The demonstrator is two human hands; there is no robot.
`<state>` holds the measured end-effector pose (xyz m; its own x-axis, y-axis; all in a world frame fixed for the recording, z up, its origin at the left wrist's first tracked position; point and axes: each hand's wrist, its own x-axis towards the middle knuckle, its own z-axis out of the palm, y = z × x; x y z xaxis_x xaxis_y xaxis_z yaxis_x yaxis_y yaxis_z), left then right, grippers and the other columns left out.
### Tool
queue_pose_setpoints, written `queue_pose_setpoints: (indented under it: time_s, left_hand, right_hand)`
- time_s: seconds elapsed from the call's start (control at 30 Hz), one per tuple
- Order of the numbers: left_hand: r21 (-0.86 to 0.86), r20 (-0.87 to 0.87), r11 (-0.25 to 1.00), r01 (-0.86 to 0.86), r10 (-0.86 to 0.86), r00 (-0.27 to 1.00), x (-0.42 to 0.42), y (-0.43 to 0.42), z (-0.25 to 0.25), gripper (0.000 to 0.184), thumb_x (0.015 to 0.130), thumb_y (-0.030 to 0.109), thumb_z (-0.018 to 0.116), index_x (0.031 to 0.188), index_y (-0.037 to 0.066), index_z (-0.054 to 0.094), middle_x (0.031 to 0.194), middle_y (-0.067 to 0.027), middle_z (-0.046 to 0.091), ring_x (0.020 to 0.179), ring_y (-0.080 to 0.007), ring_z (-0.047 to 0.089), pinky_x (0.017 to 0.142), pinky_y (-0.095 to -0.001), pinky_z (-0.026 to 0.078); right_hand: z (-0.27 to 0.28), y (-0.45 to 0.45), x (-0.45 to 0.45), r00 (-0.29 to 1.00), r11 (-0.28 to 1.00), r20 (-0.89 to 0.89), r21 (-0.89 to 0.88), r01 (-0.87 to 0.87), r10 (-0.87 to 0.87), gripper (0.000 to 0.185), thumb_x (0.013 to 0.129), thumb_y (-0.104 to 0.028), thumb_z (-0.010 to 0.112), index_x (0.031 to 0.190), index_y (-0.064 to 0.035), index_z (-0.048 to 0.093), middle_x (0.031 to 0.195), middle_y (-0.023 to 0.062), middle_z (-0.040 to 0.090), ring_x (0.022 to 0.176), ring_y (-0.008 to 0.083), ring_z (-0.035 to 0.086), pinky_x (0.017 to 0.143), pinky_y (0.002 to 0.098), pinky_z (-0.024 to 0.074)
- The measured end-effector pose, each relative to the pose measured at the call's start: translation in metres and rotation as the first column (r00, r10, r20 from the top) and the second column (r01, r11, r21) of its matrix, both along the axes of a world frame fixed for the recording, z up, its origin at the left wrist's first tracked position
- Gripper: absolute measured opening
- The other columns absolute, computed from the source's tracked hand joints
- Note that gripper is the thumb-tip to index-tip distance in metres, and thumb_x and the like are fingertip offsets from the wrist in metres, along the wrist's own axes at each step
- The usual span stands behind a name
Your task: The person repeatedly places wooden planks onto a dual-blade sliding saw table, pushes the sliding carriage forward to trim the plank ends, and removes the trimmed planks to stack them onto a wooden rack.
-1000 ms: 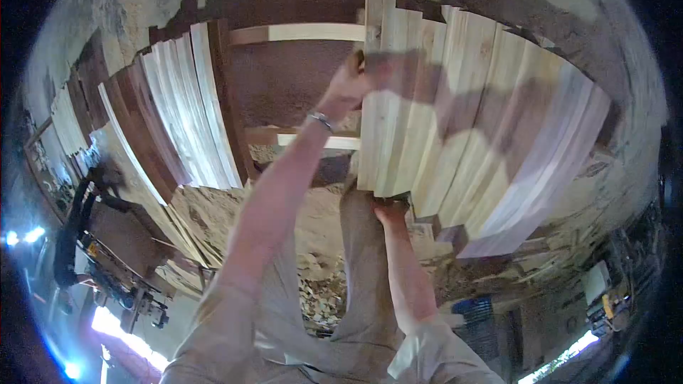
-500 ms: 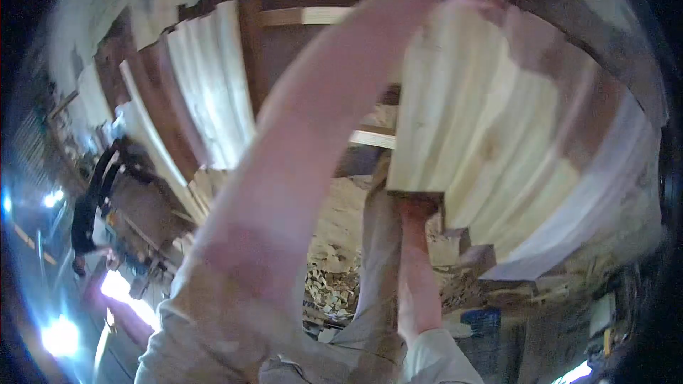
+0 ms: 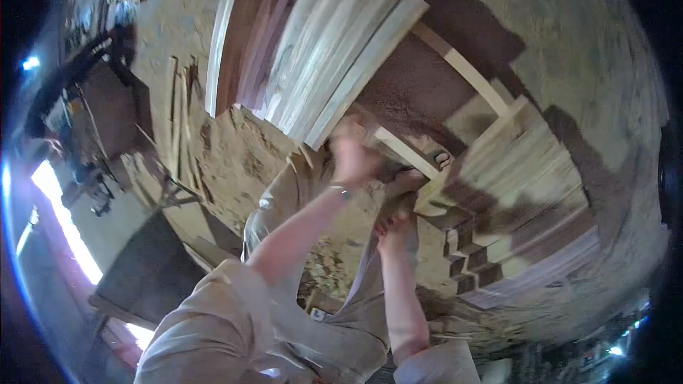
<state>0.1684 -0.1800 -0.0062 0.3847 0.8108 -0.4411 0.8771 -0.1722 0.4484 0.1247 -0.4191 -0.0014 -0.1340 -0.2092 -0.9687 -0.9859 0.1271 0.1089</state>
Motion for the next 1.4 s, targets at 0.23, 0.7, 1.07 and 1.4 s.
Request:
queue_pose_setpoints:
  time_s: [0.23,0.7,1.07,1.4]
  left_hand:
    - [-0.714,0.019,0.21,-0.668,0.96,0.281,-0.19,0.114,-0.045,0.064,0.081,0.031,0.077,0.129,-0.001,0.048,0.11,-0.0077,0.062,0.097,-0.0203,0.057,0.079,-0.0337,0.046]
    - [-0.937,0.001,0.112,-0.33,0.948,0.319,-0.205,0.104,-0.09,0.093,0.07,0.015,0.085,0.146,0.007,0.031,0.128,-0.0136,0.055,0.12,-0.0227,0.051,0.099,-0.0353,0.043]
    - [-0.618,0.171,0.774,-0.139,0.305,0.937,-0.218,0.074,-0.071,0.118,0.056,0.043,0.087,0.146,-0.003,0.028,0.143,-0.0294,0.036,0.134,-0.0431,0.035,0.113,-0.0437,0.032]
    - [-0.554,0.253,0.832,0.035,0.128,0.959,-0.151,0.152,-0.063,0.09,0.074,0.038,0.074,0.143,-0.005,0.033,0.135,-0.0282,0.049,0.125,-0.04,0.049,0.107,-0.04,0.039]
  right_hand:
    - [-0.055,0.248,0.087,0.529,0.55,0.545,0.141,-0.823,0.65,0.094,0.087,-0.06,0.058,0.152,-0.0029,0.022,0.158,0.0163,0.022,0.143,0.0298,0.026,0.117,0.0458,0.0183]
    - [-0.069,0.311,0.122,0.485,0.645,0.664,0.005,-0.764,0.569,0.086,0.084,-0.056,0.066,0.148,-0.0084,0.033,0.151,0.0093,0.037,0.138,0.0277,0.035,0.113,0.0498,0.0292]
    - [-0.032,0.414,0.07,0.127,-0.052,-0.2,-0.704,-0.708,0.971,0.148,0.045,-0.065,0.086,0.141,0.0146,0.006,0.141,0.0341,0.026,0.133,0.0413,0.032,0.109,0.0482,0.0331]
    - [-0.017,0.257,0.129,0.417,0.597,0.628,-0.096,-0.796,0.657,0.093,0.064,-0.035,0.077,0.139,0.0019,0.036,0.132,0.0164,0.048,0.124,0.0313,0.046,0.104,0.0459,0.0384]
